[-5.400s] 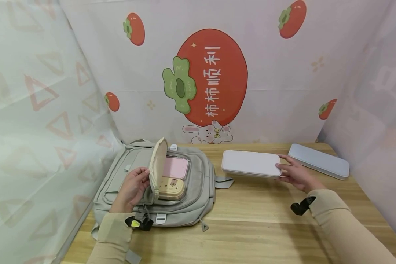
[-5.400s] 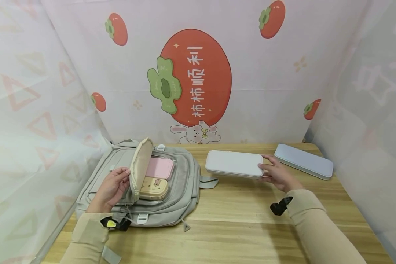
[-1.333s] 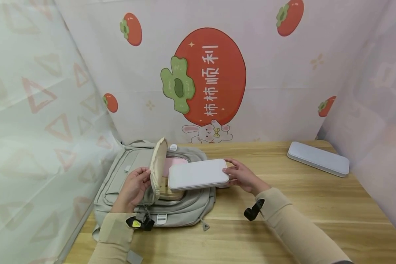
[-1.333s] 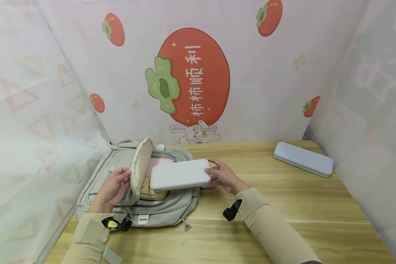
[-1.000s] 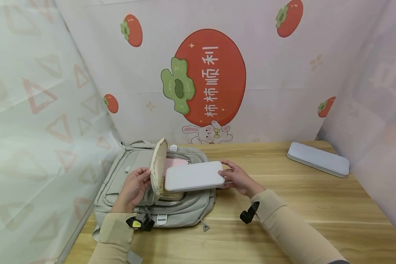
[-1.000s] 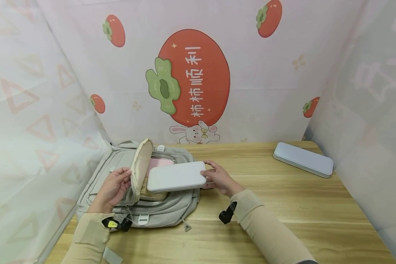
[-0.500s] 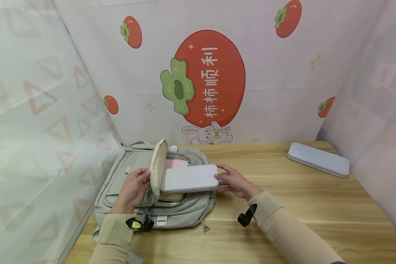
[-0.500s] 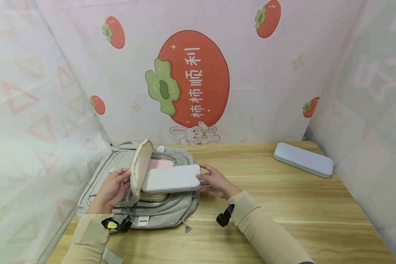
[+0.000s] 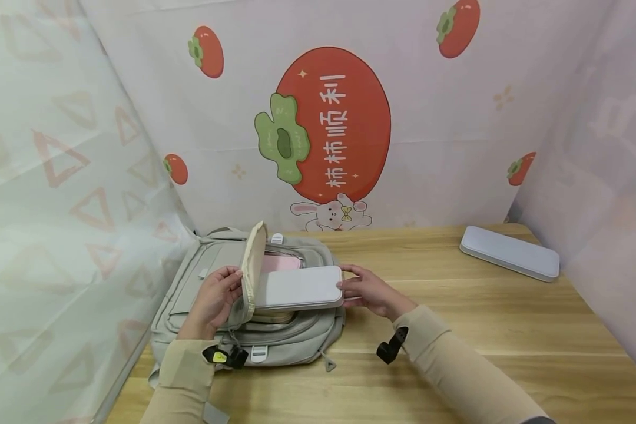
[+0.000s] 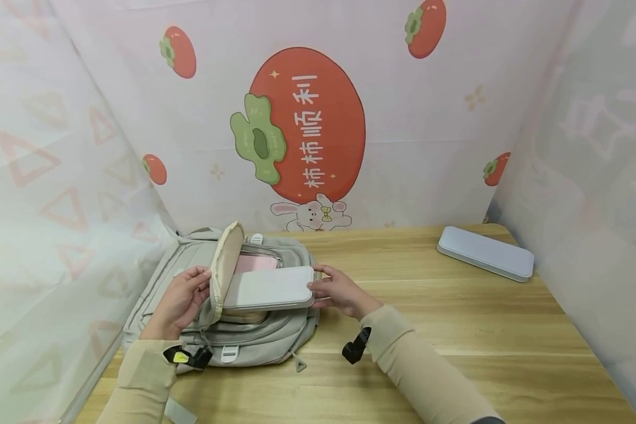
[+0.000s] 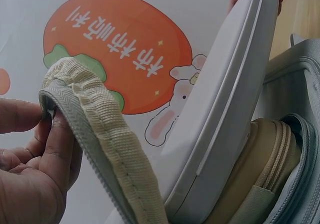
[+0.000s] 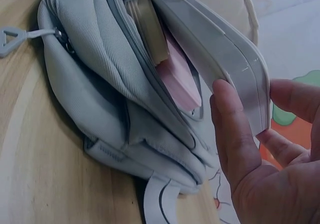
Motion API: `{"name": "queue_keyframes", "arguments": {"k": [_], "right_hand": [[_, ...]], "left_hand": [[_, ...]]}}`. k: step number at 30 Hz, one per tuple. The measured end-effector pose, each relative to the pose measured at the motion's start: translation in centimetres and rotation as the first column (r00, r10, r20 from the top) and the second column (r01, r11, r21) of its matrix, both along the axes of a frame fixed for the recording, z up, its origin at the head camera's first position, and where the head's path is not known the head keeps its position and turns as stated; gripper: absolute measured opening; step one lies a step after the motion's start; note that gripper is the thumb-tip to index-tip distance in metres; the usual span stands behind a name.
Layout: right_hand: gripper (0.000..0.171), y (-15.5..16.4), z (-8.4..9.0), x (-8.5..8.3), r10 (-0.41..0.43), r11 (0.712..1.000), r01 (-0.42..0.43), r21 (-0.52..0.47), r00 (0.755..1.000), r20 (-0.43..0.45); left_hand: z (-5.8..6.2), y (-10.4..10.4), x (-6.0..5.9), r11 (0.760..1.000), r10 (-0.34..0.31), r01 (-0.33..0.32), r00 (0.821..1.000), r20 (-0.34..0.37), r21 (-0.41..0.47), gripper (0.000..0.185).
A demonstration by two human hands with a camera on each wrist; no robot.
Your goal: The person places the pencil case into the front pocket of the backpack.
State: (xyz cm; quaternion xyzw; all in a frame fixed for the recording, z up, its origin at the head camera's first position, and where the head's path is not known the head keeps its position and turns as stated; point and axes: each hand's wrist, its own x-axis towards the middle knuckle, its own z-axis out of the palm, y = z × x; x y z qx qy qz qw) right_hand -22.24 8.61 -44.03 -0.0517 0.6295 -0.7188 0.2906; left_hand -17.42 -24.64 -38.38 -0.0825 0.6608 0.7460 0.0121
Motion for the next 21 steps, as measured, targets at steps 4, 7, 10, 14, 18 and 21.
{"name": "queue_keyframes", "arguments": {"k": [4, 7, 10, 14, 18, 21], "right_hand": [[0.06, -0.6, 0.0, 0.3, -0.009, 1.0, 0.009, -0.007, 1.0, 0.008], [0.061, -1.2, 0.0, 0.5, -0.018, 1.0, 0.019, -0.018, 1.0, 0.021], [0.061, -1.9, -0.1, 0.7, -0.033, 0.999, 0.033, -0.018, 0.999, 0.024], [0.06, -2.9, -0.2, 1.1, -0.058, 0.998, 0.058, 0.006, 0.998, 0.012], [0.06, -3.9, -0.3, 1.4, -0.072, 0.997, 0.072, 0.033, 0.997, -0.003], [0.06, -4.7, -0.2, 1.5, -0.072, 0.996, 0.073, 0.047, 0.997, -0.024]], "left_hand": [[0.0, 0.2, -0.1, 1.0, -0.011, 0.011, 1.0, -0.008, -0.007, 0.015], [0.0, 0.2, -0.3, 1.0, -0.027, 0.027, 1.0, -0.01, -0.003, 0.014], [-0.1, 0.3, -0.4, 0.999, -0.041, 0.041, 0.999, -0.014, 0.0, 0.013], [-0.1, 0.5, -0.5, 0.997, -0.071, 0.071, 0.997, -0.014, -0.003, 0.014], [-0.1, 0.7, -0.7, 0.994, -0.11, 0.11, 0.994, -0.008, 0.003, 0.013], [0.0, 0.9, -0.8, 0.994, -0.11, 0.11, 0.994, -0.005, 0.018, 0.013]]}}
